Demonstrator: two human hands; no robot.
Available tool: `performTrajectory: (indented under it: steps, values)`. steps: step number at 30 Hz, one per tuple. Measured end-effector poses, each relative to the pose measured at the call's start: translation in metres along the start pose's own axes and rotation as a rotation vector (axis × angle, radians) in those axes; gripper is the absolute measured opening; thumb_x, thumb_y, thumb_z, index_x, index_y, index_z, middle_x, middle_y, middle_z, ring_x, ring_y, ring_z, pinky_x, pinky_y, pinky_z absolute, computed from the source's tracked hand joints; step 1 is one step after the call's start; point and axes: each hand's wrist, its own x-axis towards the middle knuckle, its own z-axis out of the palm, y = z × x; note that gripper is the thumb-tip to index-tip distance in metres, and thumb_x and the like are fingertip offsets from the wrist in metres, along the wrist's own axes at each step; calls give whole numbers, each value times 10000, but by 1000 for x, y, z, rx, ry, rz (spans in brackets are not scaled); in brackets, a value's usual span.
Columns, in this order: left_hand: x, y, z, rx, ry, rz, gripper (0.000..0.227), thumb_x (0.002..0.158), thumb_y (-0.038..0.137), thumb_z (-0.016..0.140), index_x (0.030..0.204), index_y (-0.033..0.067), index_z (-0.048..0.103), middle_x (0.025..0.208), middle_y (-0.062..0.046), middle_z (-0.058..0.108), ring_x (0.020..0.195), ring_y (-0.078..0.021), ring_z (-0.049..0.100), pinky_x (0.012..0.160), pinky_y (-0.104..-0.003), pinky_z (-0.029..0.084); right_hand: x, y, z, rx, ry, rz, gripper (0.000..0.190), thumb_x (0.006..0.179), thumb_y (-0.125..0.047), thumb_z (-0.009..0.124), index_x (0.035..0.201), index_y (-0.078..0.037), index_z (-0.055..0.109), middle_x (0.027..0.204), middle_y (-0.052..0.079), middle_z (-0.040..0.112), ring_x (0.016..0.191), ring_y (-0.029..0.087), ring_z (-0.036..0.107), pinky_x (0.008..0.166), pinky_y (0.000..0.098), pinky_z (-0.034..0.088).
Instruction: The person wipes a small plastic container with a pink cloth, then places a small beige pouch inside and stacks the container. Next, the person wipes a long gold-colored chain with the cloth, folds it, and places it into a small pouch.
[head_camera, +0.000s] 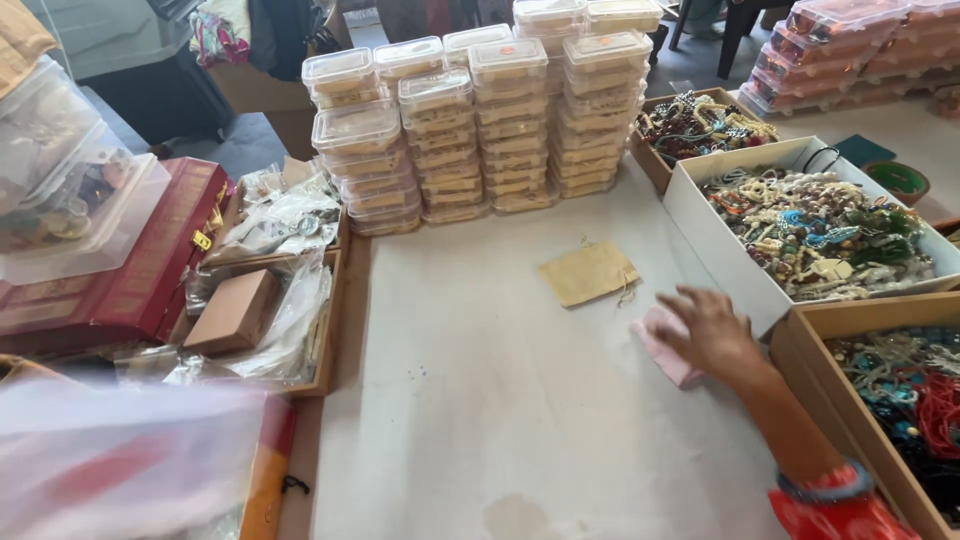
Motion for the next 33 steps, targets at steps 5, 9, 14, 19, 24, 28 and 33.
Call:
performTrajectory:
  steps: [5,9,14,19,24,28,33]
  values:
    - [104,-89,178,-47,29,-8,304,1012,183,577,1099,-74,714,1286,-87,672,1031,-215,712,774,-365,630,-54,3,22,-57,-43,-54,655,901,-524,645,1508,-381,448,1583,13,398,1387,296,434,1085,550,431]
    - [139,-206,212,-180,118,-313,469,922,210,655,1357,42,607,1040,-53,691,912,-166,712,716,-312,626,-47,16,32,151,139,-102,602,908,-280,656,1496,-328,542,1489,35,551,1313,265,581,1044,425,541]
    - [124,-225,221,864,21,125,612,936,367,754,1426,52,568,1467,-176,529,1328,-357,501,1068,-433,468,-55,-30,-14,517,447,-262,526,903,-168,707,1421,-163,615,1333,157,620,1195,349,629,965,423,523]
    - [130,-213,208,847,-244,12,1232,662,512,898,1582,43,225,1625,-202,308,1467,-386,337,1196,-446,316,-41,-86,-17,537,433,-396,521,883,-132,706,1397,-157,619,1328,162,628,1206,366,621,968,428,518]
    - [151,-230,200,913,-413,61,1468,576,522,971,1629,75,51,1624,-212,344,1493,-382,340,1227,-515,218,-13,-144,3,607,349,-567,458,896,-158,713,1341,-109,618,1335,116,653,1242,340,613,1020,421,506]
    - [162,-223,199,852,-492,21,1555,559,535,937,1647,84,-78,1544,-167,494,1452,-328,445,1249,-504,227,8,-186,33,452,171,-664,505,849,-163,714,1346,-129,633,1380,67,614,1258,302,530,1056,417,443]
    - [160,-223,201,887,-490,-17,1555,597,593,899,1662,74,-108,1510,-138,525,1412,-296,511,1288,-478,232,-25,-194,23,288,122,-711,475,860,-144,674,1333,-175,639,1443,9,577,1330,223,501,1011,422,430]
